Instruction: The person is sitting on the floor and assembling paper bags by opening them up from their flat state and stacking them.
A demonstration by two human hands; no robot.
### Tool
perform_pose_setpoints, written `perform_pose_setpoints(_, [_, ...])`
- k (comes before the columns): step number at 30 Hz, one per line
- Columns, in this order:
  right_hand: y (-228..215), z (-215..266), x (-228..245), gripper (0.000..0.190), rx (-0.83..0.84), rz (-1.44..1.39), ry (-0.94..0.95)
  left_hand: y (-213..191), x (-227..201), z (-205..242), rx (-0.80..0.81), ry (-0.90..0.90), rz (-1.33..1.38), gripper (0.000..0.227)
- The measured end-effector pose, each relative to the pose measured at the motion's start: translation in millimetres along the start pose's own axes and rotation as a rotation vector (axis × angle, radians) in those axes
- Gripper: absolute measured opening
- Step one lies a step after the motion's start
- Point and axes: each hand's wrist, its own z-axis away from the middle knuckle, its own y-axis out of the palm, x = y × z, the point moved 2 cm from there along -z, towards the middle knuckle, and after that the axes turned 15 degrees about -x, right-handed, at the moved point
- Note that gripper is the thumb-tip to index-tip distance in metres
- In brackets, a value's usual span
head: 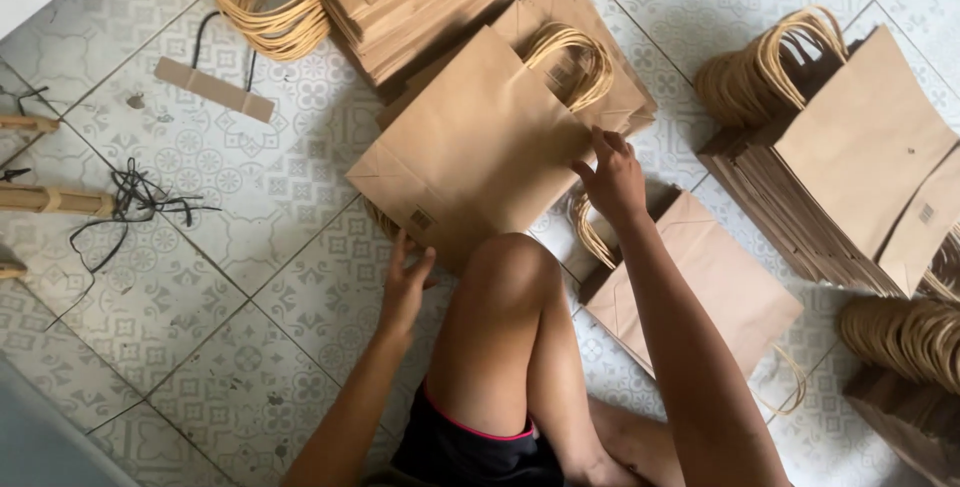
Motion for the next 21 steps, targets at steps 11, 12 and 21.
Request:
perform_pose_setpoints(11, [37,11,-8,0.061,-0.135,0.156,0.059,3,-44,32,-0.056,-0.09,0.128,0.081])
perform_pose_setpoints(12, [36,12,-7,0.062,-0.169,0.176,0.04,3,-40,32,-0.075,-0.047,0.116,0.081])
perform_pose_setpoints(21, [43,14,-22,0.023,-0.445,-0.204,0.061,9,14,-33,-0.146,0.138,0.197,0.041])
